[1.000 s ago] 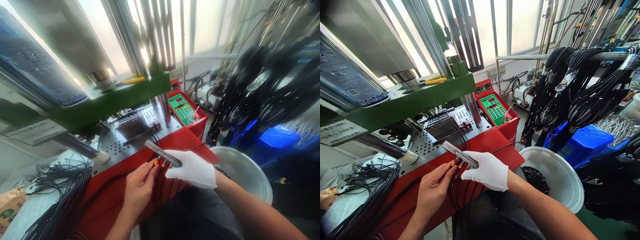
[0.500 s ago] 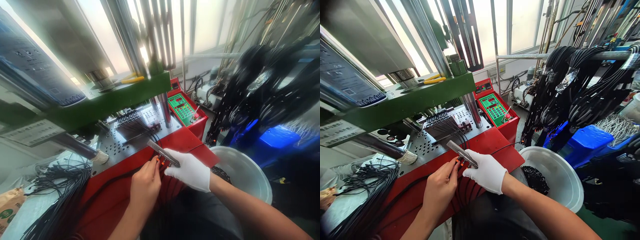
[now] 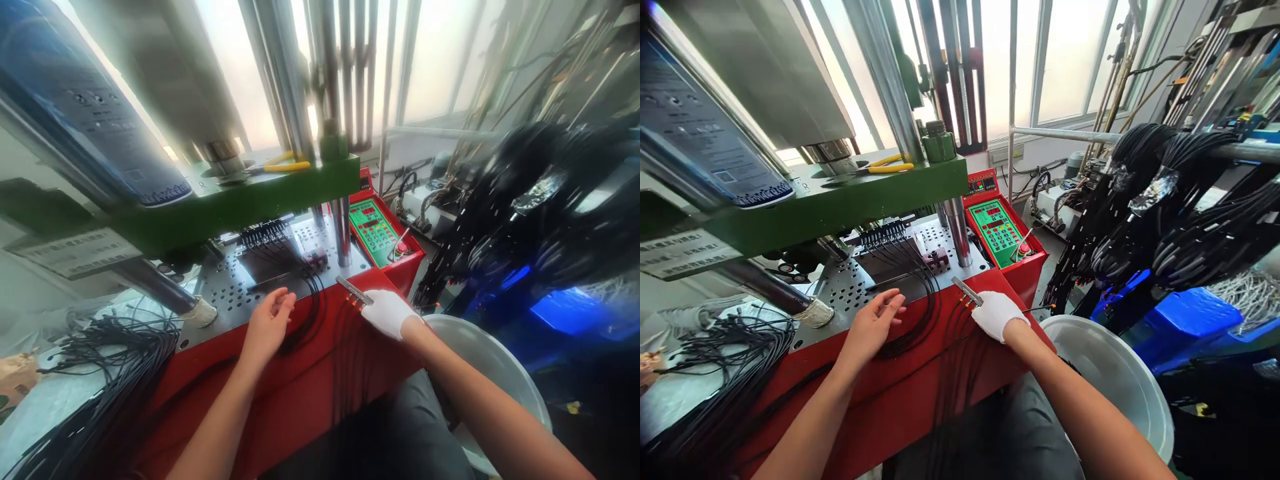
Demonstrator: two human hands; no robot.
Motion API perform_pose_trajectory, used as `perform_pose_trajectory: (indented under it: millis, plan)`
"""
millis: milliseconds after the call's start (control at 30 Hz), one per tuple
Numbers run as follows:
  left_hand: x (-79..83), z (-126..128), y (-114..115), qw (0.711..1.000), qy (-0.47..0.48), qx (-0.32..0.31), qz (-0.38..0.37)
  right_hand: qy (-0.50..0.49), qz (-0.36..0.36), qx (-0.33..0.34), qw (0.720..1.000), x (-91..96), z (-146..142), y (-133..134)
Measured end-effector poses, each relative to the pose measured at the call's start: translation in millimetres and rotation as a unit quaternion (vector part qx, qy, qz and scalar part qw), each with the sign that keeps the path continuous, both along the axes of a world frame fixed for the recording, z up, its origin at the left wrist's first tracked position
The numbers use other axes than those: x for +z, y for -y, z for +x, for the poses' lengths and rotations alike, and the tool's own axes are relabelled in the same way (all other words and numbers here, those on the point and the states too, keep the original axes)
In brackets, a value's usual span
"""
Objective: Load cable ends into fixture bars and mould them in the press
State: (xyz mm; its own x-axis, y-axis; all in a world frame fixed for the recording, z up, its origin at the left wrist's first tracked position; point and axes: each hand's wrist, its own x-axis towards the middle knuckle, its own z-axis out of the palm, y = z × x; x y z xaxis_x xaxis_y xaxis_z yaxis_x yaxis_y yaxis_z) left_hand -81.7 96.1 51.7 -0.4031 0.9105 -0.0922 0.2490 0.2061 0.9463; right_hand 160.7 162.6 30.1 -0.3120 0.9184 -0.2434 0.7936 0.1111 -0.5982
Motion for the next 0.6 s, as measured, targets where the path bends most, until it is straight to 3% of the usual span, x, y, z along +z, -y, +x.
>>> perform_pose_trajectory:
  millis: [167,333,467,600]
  plan:
    - [-31.2,-9,-61,0.983,0.151,0.101,0.014,0.101,0.020,-0.066,0.993,-10.2,-20,3]
    - [-44.5,9,-101,0.945,0.326,0.027,0.020,0.162,0.071,-0.084,0.981,-18.1,-36,18]
    - [-24.3,9,-100,0.919,0.394,-0.002,0.034,0.176,0.106,-0.038,0.978,-16.1,-33,23]
    - [23.3,-14,-78,0.894,0.441,-0.008,0.079,0.046,0.109,0.029,0.993,11.0,-40,-1]
